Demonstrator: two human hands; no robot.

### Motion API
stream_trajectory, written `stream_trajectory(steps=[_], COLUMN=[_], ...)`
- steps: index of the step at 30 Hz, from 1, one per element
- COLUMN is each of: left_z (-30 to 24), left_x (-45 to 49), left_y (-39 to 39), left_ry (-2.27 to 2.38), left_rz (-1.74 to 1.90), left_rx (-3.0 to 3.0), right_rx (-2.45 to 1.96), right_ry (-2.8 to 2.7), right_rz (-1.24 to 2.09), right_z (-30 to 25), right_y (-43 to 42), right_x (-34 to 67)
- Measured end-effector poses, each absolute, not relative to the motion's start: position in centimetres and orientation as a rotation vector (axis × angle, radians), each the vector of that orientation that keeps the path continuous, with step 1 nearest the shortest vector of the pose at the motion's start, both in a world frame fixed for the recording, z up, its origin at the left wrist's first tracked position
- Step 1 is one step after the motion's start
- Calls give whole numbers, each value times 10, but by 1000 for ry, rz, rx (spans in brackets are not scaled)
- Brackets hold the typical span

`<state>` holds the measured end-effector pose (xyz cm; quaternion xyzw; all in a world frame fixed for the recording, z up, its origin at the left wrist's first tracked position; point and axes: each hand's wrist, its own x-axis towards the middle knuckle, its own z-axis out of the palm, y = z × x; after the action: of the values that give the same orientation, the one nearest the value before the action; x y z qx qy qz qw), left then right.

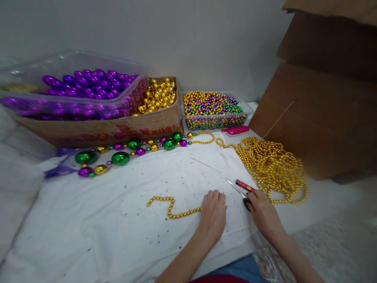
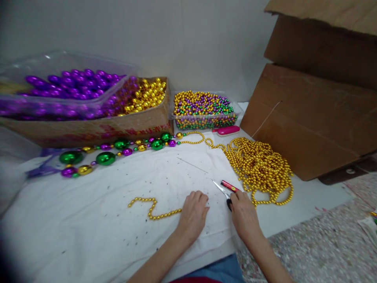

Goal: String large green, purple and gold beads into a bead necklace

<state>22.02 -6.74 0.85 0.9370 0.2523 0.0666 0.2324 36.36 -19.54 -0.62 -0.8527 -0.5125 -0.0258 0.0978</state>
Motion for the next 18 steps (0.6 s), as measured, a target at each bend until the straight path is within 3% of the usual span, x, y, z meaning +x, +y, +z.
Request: stream_trajectory(steps=[7,12,18], left_z=[24,36,24], left_x=[179,156,156], left_y=[-69,-53,-57], left_ry=[523,562,451], left_rz=[-11,77,132], left_rx=[2400,2339,2441], right_rx=[-2408,-2343,-2073], right_ry=[-1543,-1429,-1855], right_rz=[-18,67,298], right_z=[-16,9,23], right_y=[-203,-203,-169], right_x=[379,391,327])
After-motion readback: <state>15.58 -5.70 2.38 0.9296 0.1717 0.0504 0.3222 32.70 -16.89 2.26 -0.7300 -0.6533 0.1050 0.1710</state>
